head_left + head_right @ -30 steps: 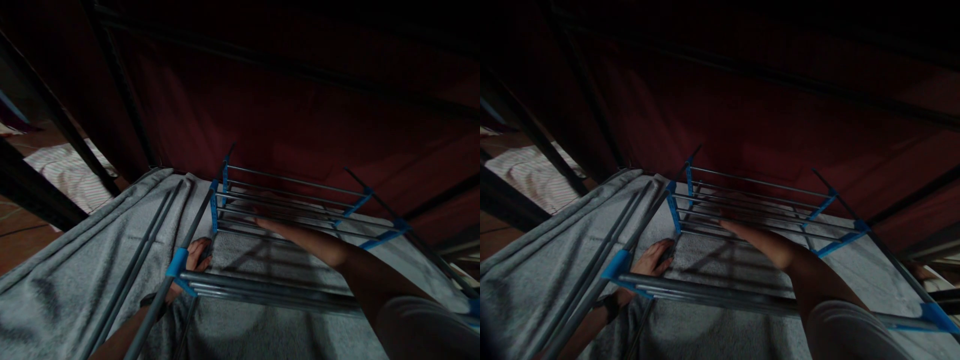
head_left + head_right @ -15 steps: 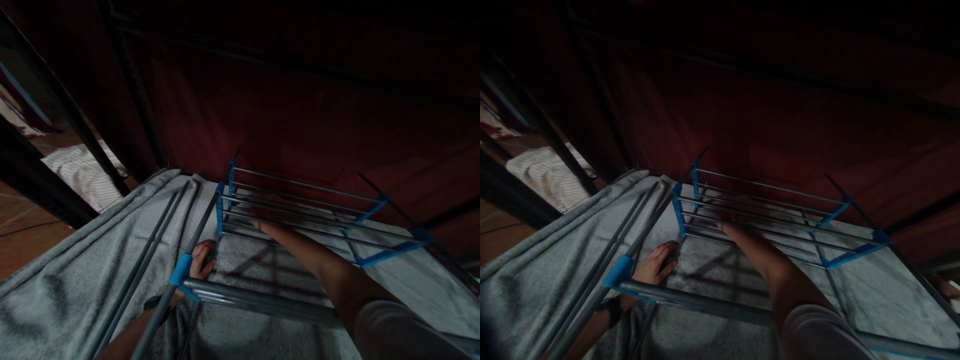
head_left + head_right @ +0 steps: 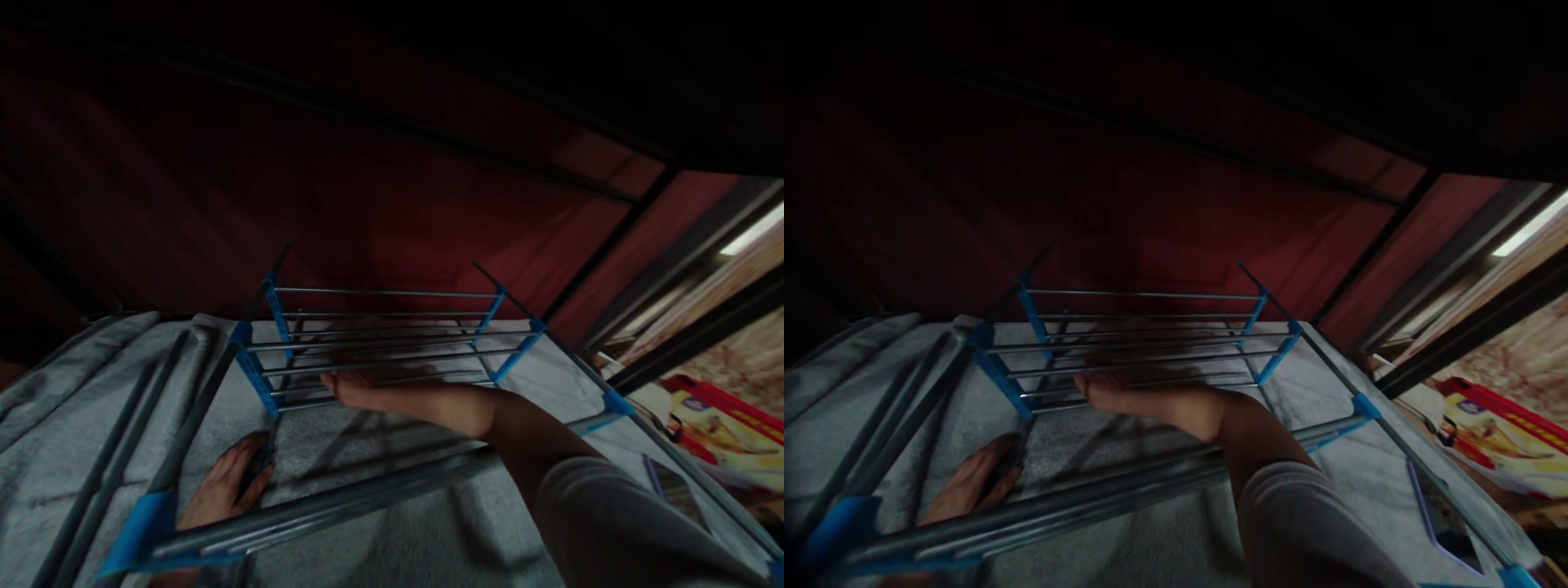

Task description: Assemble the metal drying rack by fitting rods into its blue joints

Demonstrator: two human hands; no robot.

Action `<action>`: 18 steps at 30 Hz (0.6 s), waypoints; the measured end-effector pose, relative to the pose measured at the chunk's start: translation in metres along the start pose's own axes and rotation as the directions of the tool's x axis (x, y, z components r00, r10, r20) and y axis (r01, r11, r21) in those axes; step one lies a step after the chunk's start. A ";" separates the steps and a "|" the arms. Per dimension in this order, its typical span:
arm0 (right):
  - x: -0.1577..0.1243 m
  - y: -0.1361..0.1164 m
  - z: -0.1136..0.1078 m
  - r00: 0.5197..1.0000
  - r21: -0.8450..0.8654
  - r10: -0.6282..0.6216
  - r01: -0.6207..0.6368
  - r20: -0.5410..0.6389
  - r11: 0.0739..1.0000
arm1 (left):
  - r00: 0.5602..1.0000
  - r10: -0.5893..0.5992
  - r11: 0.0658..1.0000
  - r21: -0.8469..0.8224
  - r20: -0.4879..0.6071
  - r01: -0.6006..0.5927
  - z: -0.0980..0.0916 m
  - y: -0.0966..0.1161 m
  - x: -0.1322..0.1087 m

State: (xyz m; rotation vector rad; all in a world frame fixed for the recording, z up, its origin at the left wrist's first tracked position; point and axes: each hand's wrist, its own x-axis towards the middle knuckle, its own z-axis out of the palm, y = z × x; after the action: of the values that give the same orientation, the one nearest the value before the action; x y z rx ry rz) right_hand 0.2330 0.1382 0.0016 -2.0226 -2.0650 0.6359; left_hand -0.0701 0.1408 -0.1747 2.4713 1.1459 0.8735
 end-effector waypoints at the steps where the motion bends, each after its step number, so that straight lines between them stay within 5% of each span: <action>1: -0.003 0.001 0.003 1.000 -0.028 0.021 -0.021 -0.019 0.999 | 1.000 -0.004 1.000 0.006 -0.011 0.004 0.000 -0.001 0.000; 5: -0.029 0.026 0.001 0.995 -0.100 -0.097 0.092 -0.037 0.991 | 1.000 0.015 0.999 0.042 -0.017 -0.014 0.001 -0.005 0.002; 10: -0.068 0.076 -0.007 0.905 -0.170 -0.415 0.426 0.096 0.888 | 1.000 -0.019 0.996 0.082 0.010 0.018 -0.003 0.005 0.003; 13: -0.074 0.101 -0.008 0.940 -0.201 -0.338 0.339 0.041 0.919 | 0.995 -0.043 0.991 0.128 0.092 0.031 -0.010 0.014 0.005; 18: -0.061 0.133 -0.015 0.993 -0.106 -0.007 -0.005 -0.116 0.994 | 0.992 -0.028 0.986 0.168 0.122 0.007 -0.016 0.017 0.005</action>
State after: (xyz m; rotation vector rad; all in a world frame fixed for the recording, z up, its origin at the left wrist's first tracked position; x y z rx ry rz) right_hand 0.3629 0.0784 -0.0307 -2.0620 -2.0725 0.4050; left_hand -0.0674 0.1334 -0.1524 2.6022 1.2414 0.6314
